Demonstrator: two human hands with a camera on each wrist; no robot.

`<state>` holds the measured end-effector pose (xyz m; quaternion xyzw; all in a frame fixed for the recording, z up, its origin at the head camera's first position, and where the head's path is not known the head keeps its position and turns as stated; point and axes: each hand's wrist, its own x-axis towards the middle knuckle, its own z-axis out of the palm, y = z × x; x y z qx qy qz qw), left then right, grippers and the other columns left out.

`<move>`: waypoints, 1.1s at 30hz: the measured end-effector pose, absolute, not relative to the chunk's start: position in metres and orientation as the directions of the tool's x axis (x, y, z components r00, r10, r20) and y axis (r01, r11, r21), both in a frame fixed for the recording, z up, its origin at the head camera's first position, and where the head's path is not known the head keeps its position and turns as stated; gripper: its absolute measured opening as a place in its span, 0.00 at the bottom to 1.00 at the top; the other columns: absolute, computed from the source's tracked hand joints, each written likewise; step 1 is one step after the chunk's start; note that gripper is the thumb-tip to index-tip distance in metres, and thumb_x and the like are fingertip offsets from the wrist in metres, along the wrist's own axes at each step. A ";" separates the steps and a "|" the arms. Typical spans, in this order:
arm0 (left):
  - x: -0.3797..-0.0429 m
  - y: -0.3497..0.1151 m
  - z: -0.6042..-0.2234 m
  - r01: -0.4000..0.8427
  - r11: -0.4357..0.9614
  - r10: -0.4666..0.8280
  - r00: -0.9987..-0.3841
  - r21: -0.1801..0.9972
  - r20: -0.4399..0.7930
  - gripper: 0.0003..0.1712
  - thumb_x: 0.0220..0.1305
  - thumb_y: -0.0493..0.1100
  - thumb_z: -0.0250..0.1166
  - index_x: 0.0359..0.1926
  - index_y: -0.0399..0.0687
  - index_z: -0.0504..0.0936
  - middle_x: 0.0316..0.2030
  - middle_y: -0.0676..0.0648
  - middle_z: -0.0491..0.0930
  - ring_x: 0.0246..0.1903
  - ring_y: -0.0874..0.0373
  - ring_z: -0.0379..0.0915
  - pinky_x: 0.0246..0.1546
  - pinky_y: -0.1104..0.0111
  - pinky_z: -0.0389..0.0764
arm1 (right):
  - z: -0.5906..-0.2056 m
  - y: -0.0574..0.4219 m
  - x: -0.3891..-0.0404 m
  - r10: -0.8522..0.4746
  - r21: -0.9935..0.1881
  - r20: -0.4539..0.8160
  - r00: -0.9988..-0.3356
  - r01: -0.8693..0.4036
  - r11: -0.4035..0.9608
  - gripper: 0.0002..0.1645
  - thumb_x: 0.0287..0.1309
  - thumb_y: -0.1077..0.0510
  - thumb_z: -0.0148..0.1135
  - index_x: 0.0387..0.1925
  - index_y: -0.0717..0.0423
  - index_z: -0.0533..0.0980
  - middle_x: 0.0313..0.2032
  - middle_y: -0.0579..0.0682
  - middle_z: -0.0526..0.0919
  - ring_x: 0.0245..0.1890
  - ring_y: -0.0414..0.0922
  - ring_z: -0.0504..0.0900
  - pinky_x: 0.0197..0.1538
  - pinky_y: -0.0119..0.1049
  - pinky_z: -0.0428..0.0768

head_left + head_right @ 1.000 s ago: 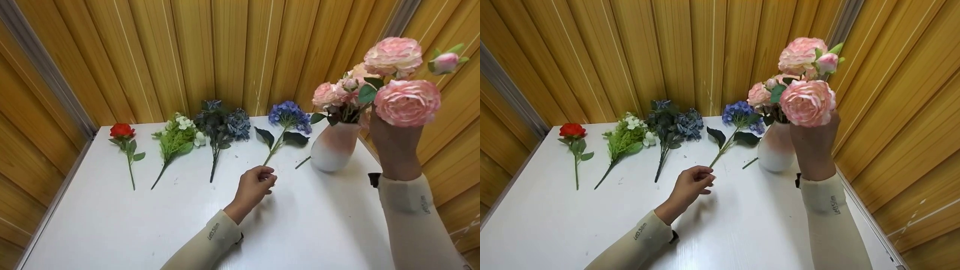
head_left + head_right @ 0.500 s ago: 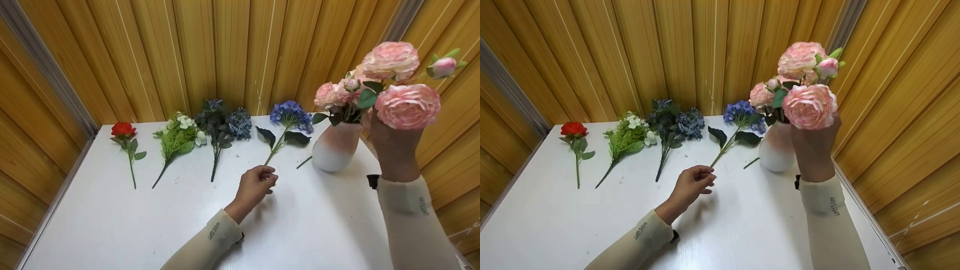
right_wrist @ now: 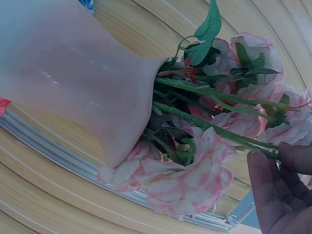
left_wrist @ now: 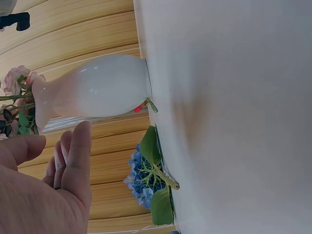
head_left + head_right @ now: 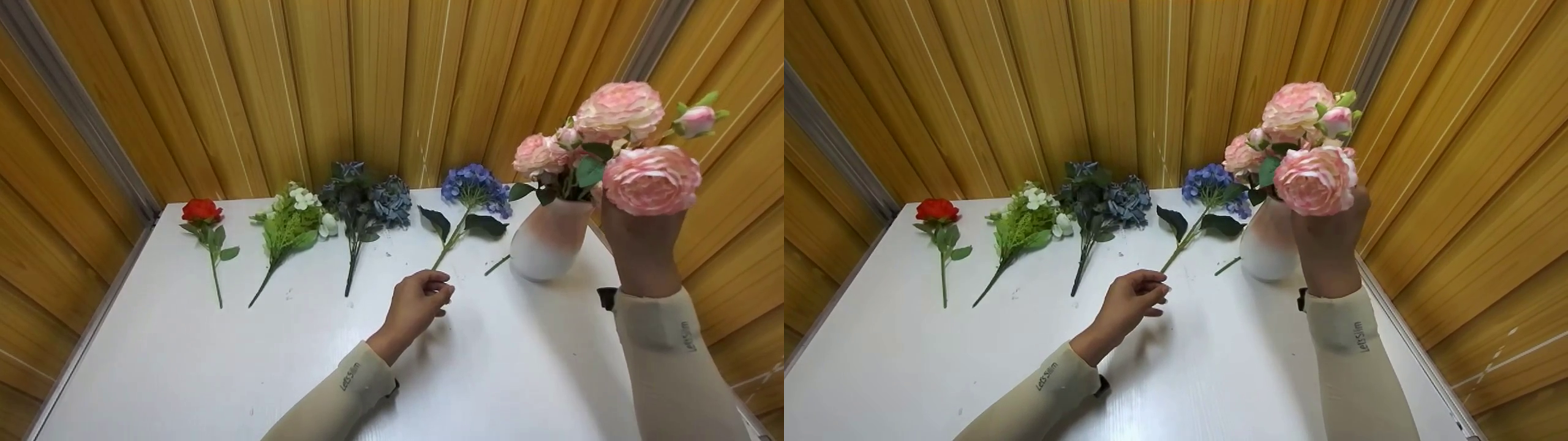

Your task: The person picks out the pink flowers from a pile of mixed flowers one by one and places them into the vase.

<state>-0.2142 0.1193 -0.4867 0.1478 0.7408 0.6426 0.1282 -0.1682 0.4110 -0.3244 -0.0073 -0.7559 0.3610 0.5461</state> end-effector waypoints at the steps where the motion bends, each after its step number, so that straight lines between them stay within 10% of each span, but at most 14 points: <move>1: -0.214 0.119 -0.487 0.055 0.130 0.385 -0.923 0.990 0.000 0.14 0.79 0.40 0.73 0.60 0.41 0.89 0.46 0.46 0.93 0.42 0.59 0.92 0.40 0.68 0.96 | -0.325 0.411 -0.168 0.411 -0.563 0.817 -0.404 -0.407 0.719 0.35 0.63 0.66 0.78 0.69 0.61 0.74 0.55 0.22 0.75 0.60 0.27 0.76 0.75 0.25 0.76; 21: -0.213 0.119 -0.486 0.038 0.110 0.393 -0.920 0.993 -0.009 0.14 0.80 0.40 0.72 0.60 0.41 0.89 0.47 0.46 0.92 0.50 0.45 0.94 0.42 0.66 0.97 | -0.331 0.414 -0.173 0.381 -0.531 0.834 -0.399 -0.394 0.750 0.35 0.60 0.64 0.78 0.66 0.69 0.76 0.54 0.21 0.75 0.57 0.24 0.76 0.72 0.22 0.77; 28: -0.214 0.119 -0.485 0.041 0.108 0.392 -0.920 0.993 -0.004 0.14 0.79 0.40 0.73 0.60 0.41 0.89 0.47 0.46 0.93 0.46 0.53 0.94 0.42 0.66 0.96 | -0.336 0.413 -0.170 0.378 -0.527 0.789 -0.484 -0.217 0.822 0.38 0.69 0.61 0.74 0.72 0.73 0.70 0.62 0.69 0.82 0.63 0.52 0.80 0.76 0.26 0.73; 33: -0.214 0.119 -0.486 0.040 0.108 0.389 -0.921 0.993 -0.005 0.14 0.79 0.40 0.73 0.60 0.42 0.89 0.47 0.46 0.92 0.45 0.56 0.93 0.42 0.66 0.97 | -0.335 0.415 -0.172 0.410 -0.567 0.717 -0.564 -0.129 0.814 0.36 0.73 0.59 0.71 0.73 0.72 0.70 0.65 0.71 0.80 0.66 0.59 0.79 0.80 0.42 0.77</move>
